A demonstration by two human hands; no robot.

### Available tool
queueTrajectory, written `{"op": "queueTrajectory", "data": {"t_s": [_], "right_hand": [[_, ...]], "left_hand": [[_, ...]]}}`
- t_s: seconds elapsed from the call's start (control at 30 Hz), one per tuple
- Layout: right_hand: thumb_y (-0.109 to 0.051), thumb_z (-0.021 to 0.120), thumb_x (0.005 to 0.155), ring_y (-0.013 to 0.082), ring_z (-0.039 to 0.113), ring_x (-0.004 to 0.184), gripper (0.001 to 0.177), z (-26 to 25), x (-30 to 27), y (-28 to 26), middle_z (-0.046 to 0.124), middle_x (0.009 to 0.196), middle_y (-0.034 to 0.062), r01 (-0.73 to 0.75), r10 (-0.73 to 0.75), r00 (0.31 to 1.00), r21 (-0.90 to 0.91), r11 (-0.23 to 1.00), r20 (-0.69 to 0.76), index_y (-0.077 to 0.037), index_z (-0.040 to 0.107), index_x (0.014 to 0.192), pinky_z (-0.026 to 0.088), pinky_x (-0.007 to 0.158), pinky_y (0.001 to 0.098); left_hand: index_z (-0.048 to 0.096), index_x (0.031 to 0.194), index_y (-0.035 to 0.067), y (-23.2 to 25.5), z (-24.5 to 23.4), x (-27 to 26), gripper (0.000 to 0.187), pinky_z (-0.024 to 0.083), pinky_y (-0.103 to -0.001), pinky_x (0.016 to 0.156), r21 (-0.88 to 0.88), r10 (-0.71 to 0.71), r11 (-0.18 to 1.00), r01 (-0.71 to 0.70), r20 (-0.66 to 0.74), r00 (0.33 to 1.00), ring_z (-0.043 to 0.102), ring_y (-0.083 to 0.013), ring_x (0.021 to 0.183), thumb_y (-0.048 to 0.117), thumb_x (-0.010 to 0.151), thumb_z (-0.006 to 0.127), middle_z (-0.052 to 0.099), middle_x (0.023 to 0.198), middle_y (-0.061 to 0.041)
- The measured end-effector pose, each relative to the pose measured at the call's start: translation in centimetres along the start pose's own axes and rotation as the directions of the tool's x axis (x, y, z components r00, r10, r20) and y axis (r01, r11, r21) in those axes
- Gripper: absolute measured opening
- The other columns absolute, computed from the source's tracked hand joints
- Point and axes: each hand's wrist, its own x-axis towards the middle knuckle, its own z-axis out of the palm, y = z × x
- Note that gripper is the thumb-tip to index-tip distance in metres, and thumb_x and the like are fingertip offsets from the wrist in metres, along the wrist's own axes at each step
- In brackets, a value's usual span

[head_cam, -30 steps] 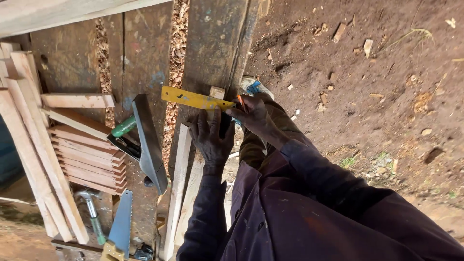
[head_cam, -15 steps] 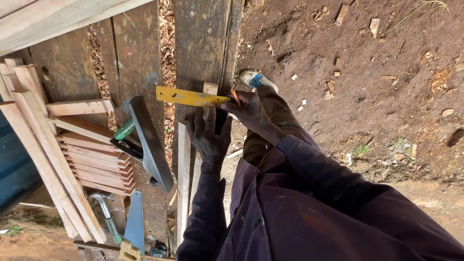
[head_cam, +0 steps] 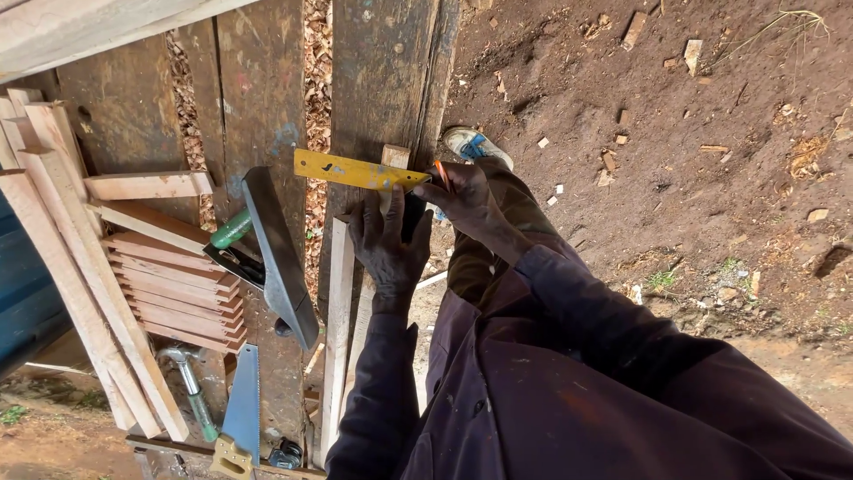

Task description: Using a try square and a pencil to mark straight lines on wooden planks for cutting.

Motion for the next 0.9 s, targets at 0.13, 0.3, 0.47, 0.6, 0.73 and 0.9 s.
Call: {"op": "queueTrajectory", "data": {"t_s": [0.13,0.3,0.47,0.6,0.73,0.9], "right_hand": [[0.0,0.081,0.09,0.0109,0.063,0.066,0.006,-0.2,0.1,0.6,0.067,0.063,0.0111,-0.001,0.001,1.0,-0.029,1.0,0.006,0.003,0.076,0.092,0.049,0.061,0.0246],[-0.006,0.083,0.09,0.0149,0.064,0.056,0.01,0.3,0.7,-3.5,0.068,0.062,0.0132,-0.014,0.015,1.0,-0.153,0.988,0.001,0.001,0.076,0.09,0.048,0.055,0.0255],[-0.023,0.062,0.109,0.0087,0.056,0.047,0.031,-1.0,1.9,-8.6,0.069,0.06,0.0089,0.044,-0.102,0.988,-0.429,0.902,-0.114,-0.006,0.079,0.089,0.043,0.049,0.0206],[-0.042,0.049,0.112,0.0184,0.063,0.059,0.05,-1.9,2.3,-10.5,0.065,0.065,0.0173,-0.032,-0.02,0.996,-0.532,0.846,-0.09,-0.002,0.076,0.099,0.051,0.052,0.0291],[-0.022,0.059,0.107,0.0139,0.062,0.054,0.027,2.0,4.1,-13.4,0.063,0.059,0.0119,0.018,0.043,0.99,-0.425,0.905,0.132,-0.002,0.077,0.107,0.055,0.052,0.0252],[0.0,0.065,0.101,0.0195,0.07,0.058,0.015,3.2,5.1,-12.2,0.071,0.072,0.0224,0.174,-0.07,0.958,-0.369,0.913,0.278,0.007,0.073,0.112,0.06,0.052,0.0293]], "left_hand": [[0.075,0.126,0.013,0.0,0.0,0.1,0.057,0.055,-0.052,0.085,0.015,0.006,1.0,-0.006,0.0,1.0,0.066,-0.0426,0.101,0.043,0.078,0.088,0.069,0.116,-0.021],[0.077,0.123,0.012,0.2,-0.2,0.4,0.055,0.054,-0.05,0.08,0.015,0.016,1.0,-0.016,-0.021,1.0,0.067,-0.0425,0.098,0.044,0.079,0.087,0.069,0.114,-0.022],[0.078,0.12,0.013,0.2,-0.1,0.6,0.05,0.054,-0.047,0.079,-0.009,0.006,1.0,-0.006,-0.071,0.997,0.067,-0.0424,0.098,0.045,0.082,0.084,0.07,0.113,-0.022],[0.076,0.124,0.013,0.0,-0.2,0.2,0.052,0.052,-0.047,0.074,0.007,-0.006,1.0,0.006,-0.084,0.996,0.066,-0.0426,0.096,0.045,0.083,0.081,0.07,0.11,-0.023],[0.075,0.125,0.013,0.0,-0.2,0.0,0.05,0.05,-0.047,0.075,-0.015,-0.027,1.0,0.026,-0.073,0.997,0.065,-0.043,0.101,0.042,0.084,0.08,0.069,0.118,-0.024],[0.073,0.131,0.013,-0.2,0.3,-0.8,0.053,0.047,-0.047,0.078,-0.028,-0.056,0.998,0.054,-0.078,0.995,0.063,-0.0422,0.108,0.04,0.085,0.079,0.067,0.125,-0.024]]}}
